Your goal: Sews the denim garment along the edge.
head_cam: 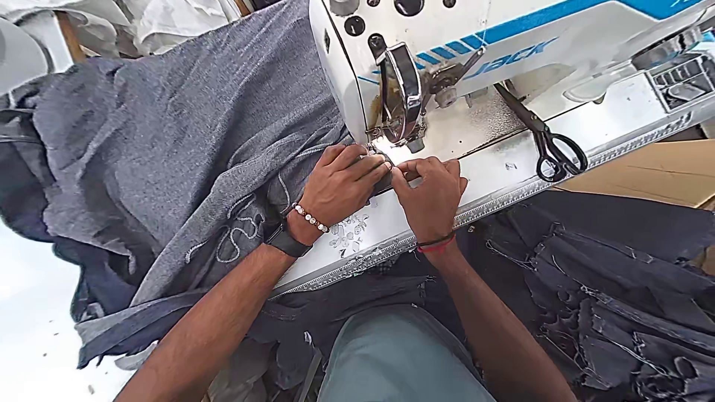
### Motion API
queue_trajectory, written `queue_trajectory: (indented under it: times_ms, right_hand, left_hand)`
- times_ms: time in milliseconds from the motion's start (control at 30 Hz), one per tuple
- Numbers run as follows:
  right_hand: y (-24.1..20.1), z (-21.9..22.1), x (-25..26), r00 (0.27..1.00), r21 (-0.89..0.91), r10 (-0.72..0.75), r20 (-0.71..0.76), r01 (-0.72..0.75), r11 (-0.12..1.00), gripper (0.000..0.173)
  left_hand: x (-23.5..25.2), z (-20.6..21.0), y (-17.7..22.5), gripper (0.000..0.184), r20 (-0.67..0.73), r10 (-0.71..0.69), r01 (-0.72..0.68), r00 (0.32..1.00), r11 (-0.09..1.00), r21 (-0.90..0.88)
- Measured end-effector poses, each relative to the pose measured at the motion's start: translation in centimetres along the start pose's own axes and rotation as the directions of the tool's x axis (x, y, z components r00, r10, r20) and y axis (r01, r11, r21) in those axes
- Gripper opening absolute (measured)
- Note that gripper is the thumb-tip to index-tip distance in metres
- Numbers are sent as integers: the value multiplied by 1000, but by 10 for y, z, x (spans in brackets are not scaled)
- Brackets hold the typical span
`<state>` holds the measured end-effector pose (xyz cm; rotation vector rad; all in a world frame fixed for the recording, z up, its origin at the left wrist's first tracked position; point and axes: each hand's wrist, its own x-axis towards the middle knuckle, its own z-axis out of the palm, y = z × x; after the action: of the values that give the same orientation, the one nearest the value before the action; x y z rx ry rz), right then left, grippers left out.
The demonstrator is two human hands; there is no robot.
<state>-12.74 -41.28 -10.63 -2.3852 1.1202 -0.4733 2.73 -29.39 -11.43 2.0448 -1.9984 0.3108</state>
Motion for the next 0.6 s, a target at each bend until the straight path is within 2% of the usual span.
queue_trajectory:
  times_ms: [133,233,300,400,500,533,600]
  right_hand:
    - [-2,17,-5,965,-179,-214,-152,186,966,16]
    - [2,19,-15,927,-210,-339,-160,303,930,17]
    - [7,15,-20,913,-186,-392,-112,368,911,17]
    - [14,0,-26,930,-73,-367,-22,364,928,22]
    - [25,-10,-20,935,47,-347,-72,351,935,20]
    - [28,-10,-16,927,49,-372,-53,374,926,22]
    - [30,-8,-6,902,43,-431,7,430,902,25]
  left_hand:
    - [-1,-2,2,34,30,-36,35,999,999,19]
    - [-1,-1,-1,33,30,-30,31,999,999,-13]
    - [-1,-3,-3,33,38,-13,15,999,999,-46]
    - [-4,-6,-8,36,51,16,-12,999,998,-66]
    - [-6,-6,-6,37,48,25,-24,999,999,-31]
    - [-6,-5,-4,33,30,0,1,1000,999,-39]
    - [-2,-1,5,26,3,-140,139,990,979,-147]
